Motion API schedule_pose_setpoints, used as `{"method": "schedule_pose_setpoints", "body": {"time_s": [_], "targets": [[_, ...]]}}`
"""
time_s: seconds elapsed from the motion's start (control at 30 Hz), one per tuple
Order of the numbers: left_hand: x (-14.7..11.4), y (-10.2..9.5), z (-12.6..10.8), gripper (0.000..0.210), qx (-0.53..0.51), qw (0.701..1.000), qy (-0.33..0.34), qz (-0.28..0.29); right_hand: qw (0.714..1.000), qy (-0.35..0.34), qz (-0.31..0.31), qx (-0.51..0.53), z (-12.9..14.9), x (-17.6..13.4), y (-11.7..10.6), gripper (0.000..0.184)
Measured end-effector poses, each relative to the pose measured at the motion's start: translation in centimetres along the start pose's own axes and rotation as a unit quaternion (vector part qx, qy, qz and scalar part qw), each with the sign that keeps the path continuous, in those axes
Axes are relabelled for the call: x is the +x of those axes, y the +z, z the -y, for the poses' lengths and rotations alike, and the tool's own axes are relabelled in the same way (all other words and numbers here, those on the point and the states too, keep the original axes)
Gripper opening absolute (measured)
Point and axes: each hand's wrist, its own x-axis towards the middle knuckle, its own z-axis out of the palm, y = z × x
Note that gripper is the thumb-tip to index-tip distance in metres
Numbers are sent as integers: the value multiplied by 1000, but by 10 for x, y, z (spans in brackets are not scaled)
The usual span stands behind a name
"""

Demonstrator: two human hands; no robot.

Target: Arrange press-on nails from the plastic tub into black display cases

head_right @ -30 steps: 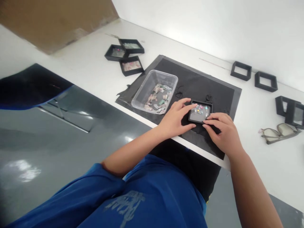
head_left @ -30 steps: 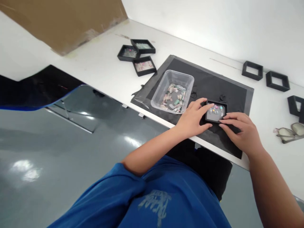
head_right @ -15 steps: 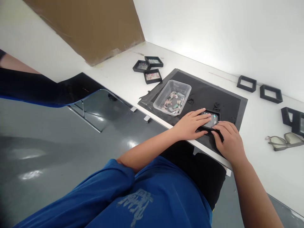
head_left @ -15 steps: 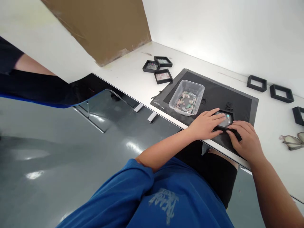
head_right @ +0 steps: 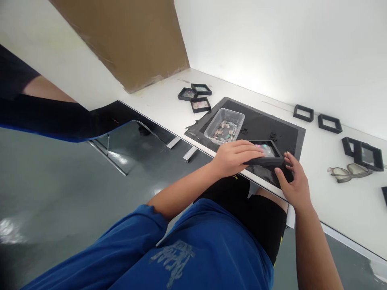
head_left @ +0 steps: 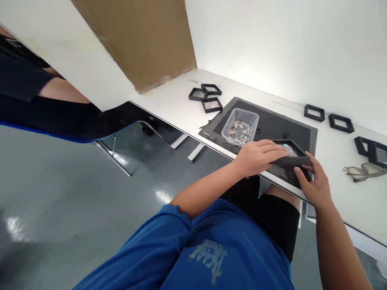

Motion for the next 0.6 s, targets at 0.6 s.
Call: {"method": "schedule_pose_setpoints", "body": {"time_s": [0.6], "targets": [[-5,-118,203,43,132,944,-301,-14,988,9,23,-153,3,-12,23,39]]}}
